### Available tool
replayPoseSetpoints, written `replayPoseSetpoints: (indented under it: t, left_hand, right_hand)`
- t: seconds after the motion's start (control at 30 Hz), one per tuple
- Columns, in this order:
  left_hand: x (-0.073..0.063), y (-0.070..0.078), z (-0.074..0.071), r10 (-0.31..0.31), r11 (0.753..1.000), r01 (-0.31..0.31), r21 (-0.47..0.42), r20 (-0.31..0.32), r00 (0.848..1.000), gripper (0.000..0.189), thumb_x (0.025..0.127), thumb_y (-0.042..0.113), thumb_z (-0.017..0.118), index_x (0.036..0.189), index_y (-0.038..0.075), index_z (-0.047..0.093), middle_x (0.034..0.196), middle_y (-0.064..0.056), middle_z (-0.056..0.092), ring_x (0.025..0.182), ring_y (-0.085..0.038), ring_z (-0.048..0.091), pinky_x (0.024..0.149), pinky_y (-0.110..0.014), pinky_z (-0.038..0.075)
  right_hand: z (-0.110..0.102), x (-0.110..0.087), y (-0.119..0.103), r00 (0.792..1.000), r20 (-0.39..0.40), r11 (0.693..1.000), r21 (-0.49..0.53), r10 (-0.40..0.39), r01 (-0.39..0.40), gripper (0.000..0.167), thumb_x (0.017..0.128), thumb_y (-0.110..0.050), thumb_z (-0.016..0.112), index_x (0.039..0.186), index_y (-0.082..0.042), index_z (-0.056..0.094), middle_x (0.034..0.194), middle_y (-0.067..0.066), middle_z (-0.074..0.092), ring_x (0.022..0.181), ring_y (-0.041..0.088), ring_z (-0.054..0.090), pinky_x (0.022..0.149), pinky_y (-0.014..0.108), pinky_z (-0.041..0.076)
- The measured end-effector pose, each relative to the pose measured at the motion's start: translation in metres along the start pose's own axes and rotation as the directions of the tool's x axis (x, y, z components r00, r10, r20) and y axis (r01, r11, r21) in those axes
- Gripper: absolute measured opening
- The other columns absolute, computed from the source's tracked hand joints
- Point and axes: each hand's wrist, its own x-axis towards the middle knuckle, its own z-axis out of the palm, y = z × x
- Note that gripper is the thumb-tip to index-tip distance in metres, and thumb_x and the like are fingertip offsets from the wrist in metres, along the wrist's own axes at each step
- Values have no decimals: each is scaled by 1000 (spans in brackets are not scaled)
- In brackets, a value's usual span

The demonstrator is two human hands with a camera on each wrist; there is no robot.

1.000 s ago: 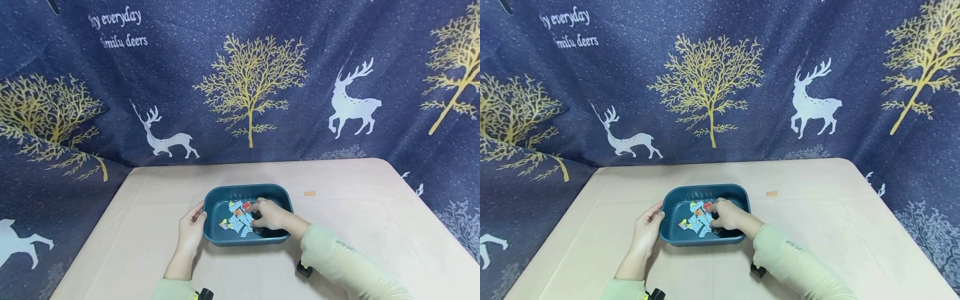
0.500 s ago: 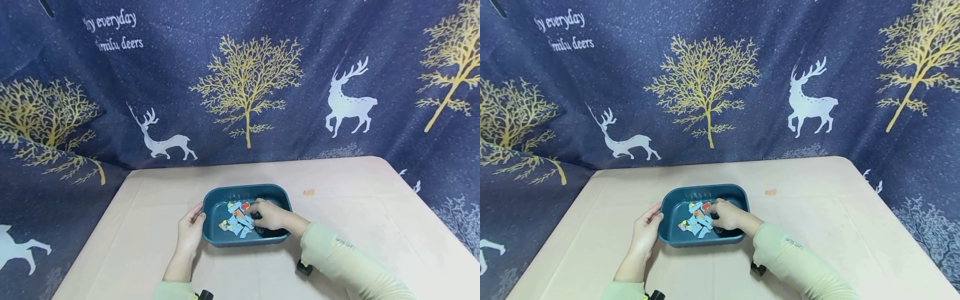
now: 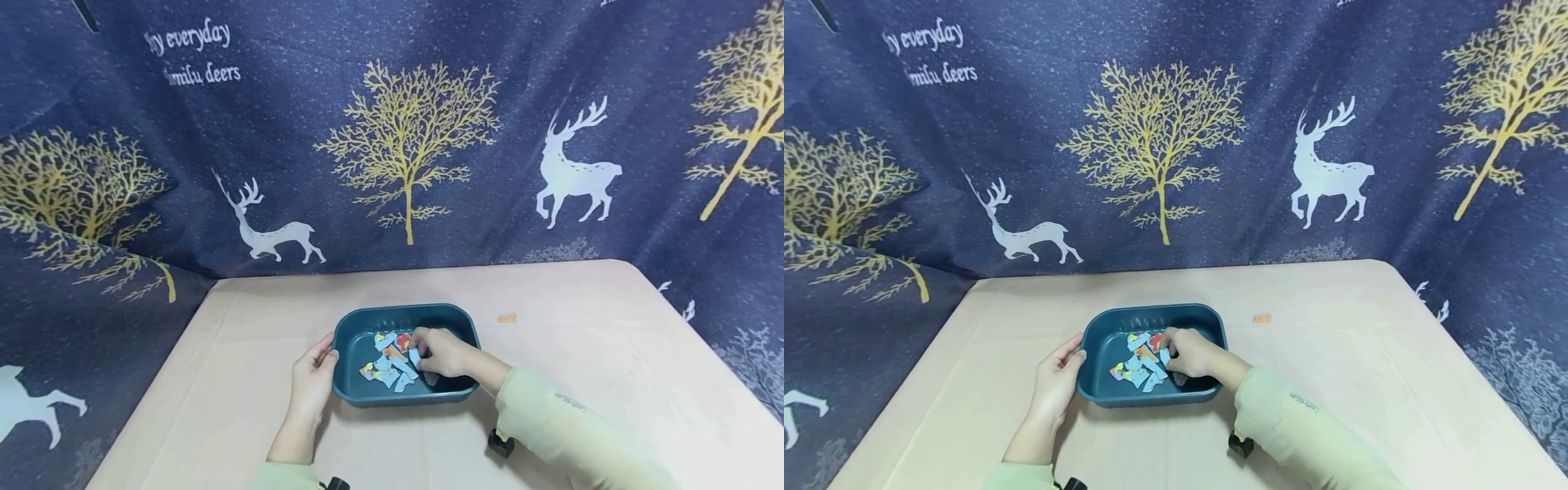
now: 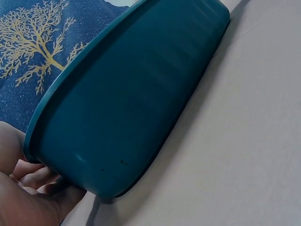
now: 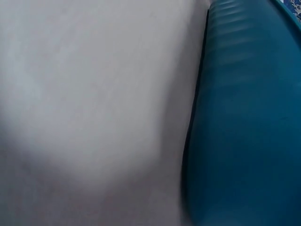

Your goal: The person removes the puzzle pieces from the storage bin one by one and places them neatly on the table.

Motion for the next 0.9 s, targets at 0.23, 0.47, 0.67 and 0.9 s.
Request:
replayPoseSetpoints:
  t: [0.23, 0.47, 0.67, 0.9]
  left_hand:
    - [2, -2, 1, 4, 1000, -4, -9, -4, 1000, 40, 94, 6, 48, 133, 1, 52, 132, -20, 56, 124, -30, 53, 104, -36, 46]
    - [3, -6, 2, 2, 999, -2, -34, 0, 1000, 39, 94, 8, 49, 133, 1, 51, 131, -21, 57, 122, -31, 54, 102, -36, 49]
    - [3, -4, -3, 15, 999, -15, -31, -6, 1000, 40, 94, 8, 49, 133, 3, 52, 130, -19, 57, 121, -30, 55, 102, -35, 49]
    - [1, -4, -3, 20, 999, -20, -29, -5, 1000, 40, 94, 8, 49, 133, 2, 52, 130, -19, 57, 121, -30, 55, 102, -33, 49]
  right_hand:
    - [-5, -4, -3, 1000, -28, 999, 40, 13, -11, 17, 84, -9, 68, 99, -10, 59, 83, -3, 65, 78, 9, 58, 71, 28, 52]
    - [-7, -7, -3, 997, -60, 997, 57, -47, 51, 19, 86, -7, 63, 104, -6, 60, 77, -6, 65, 64, 1, 55, 61, 19, 47]
    - [-5, -10, -6, 995, -79, 992, 101, -67, 75, 22, 90, -6, 58, 111, -4, 61, 83, -3, 65, 64, 0, 58, 57, 18, 47]
    - [-8, -14, -6, 986, -153, 991, 98, -73, 88, 21, 89, -8, 57, 110, -7, 63, 84, -4, 66, 63, -2, 55, 56, 17, 46]
